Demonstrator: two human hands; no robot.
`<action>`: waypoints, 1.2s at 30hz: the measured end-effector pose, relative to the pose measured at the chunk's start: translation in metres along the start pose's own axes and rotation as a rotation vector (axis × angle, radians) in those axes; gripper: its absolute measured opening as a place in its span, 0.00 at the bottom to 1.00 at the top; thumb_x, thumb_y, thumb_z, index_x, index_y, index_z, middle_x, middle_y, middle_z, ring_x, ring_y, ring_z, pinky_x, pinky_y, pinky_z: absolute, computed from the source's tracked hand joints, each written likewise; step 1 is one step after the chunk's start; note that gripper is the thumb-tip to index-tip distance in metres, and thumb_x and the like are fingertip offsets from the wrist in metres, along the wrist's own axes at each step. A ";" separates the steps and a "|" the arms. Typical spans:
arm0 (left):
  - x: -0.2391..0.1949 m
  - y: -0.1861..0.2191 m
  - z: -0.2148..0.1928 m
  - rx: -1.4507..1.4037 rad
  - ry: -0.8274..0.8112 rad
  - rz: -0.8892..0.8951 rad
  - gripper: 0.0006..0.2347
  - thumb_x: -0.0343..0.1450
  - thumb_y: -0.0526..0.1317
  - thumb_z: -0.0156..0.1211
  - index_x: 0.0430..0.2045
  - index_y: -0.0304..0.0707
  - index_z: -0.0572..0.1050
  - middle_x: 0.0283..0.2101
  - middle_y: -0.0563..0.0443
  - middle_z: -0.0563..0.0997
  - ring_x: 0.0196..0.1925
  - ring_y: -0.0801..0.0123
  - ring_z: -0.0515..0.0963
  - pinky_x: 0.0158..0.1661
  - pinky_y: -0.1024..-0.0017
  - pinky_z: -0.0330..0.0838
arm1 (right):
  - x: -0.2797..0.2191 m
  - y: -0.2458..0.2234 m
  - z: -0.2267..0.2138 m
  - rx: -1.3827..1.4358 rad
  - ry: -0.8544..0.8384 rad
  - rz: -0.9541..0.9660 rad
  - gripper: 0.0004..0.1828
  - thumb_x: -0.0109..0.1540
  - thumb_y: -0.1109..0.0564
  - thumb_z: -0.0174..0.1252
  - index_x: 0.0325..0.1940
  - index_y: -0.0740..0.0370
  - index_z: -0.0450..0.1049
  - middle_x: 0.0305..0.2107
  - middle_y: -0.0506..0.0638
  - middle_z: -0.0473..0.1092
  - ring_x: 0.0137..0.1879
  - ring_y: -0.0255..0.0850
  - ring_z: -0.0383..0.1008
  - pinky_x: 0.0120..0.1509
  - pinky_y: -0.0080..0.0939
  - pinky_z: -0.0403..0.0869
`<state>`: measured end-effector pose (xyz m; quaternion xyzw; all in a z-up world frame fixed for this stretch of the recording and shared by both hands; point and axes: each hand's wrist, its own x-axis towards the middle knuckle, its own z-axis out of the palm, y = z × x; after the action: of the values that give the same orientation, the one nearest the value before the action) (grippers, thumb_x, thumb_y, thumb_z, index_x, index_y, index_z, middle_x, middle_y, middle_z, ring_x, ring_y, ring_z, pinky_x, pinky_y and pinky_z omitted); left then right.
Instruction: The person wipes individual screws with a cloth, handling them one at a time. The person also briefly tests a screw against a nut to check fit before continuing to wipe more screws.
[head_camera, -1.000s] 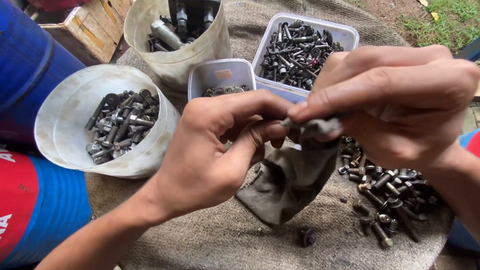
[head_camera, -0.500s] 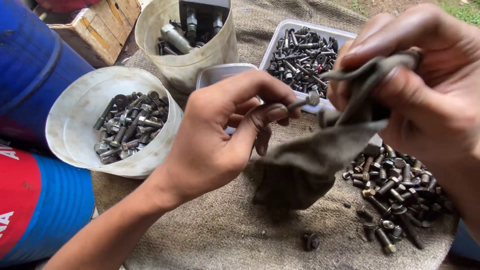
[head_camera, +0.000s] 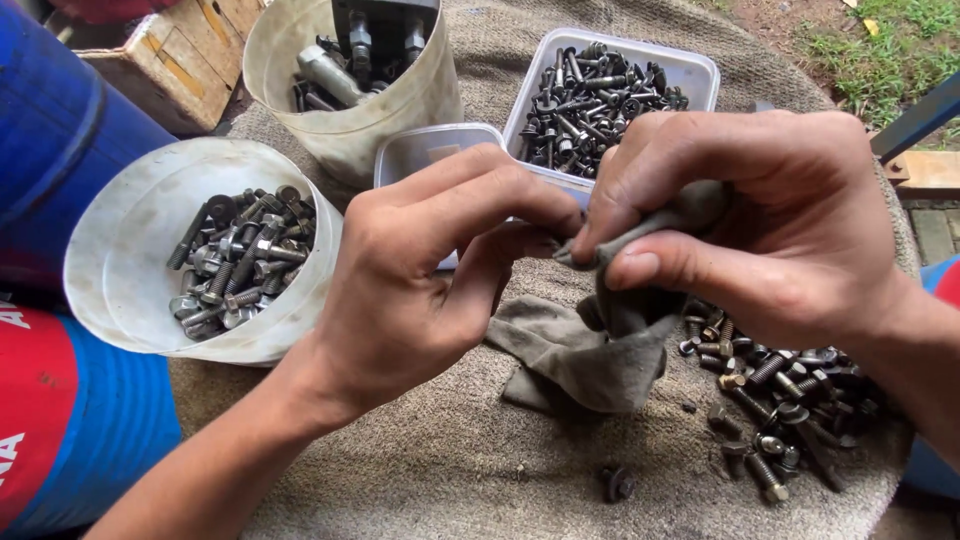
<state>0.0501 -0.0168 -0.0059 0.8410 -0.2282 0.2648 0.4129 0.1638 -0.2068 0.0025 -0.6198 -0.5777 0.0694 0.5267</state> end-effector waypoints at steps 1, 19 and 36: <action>0.000 -0.001 0.000 -0.004 0.001 -0.002 0.09 0.74 0.18 0.51 0.39 0.29 0.76 0.40 0.43 0.79 0.40 0.62 0.81 0.43 0.73 0.76 | -0.002 0.001 -0.001 -0.001 -0.002 0.004 0.09 0.58 0.60 0.58 0.35 0.73 0.74 0.30 0.59 0.76 0.36 0.44 0.77 0.46 0.37 0.76; 0.000 0.007 -0.011 -0.031 0.102 0.063 0.04 0.78 0.29 0.53 0.39 0.29 0.77 0.40 0.40 0.80 0.39 0.65 0.80 0.33 0.77 0.80 | 0.004 0.012 0.009 -0.344 -0.077 -0.300 0.16 0.60 0.58 0.62 0.44 0.77 0.74 0.34 0.61 0.77 0.36 0.47 0.81 0.40 0.38 0.80; 0.002 0.007 -0.009 0.171 0.226 0.089 0.06 0.74 0.23 0.69 0.40 0.27 0.78 0.39 0.40 0.81 0.38 0.65 0.81 0.36 0.75 0.82 | -0.005 0.014 0.010 -0.204 0.264 -0.206 0.16 0.62 0.81 0.67 0.48 0.89 0.67 0.41 0.73 0.72 0.46 0.54 0.77 0.52 0.42 0.79</action>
<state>0.0455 -0.0137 0.0037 0.8269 -0.1939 0.3945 0.3507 0.1640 -0.2019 -0.0151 -0.6113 -0.5680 -0.1255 0.5366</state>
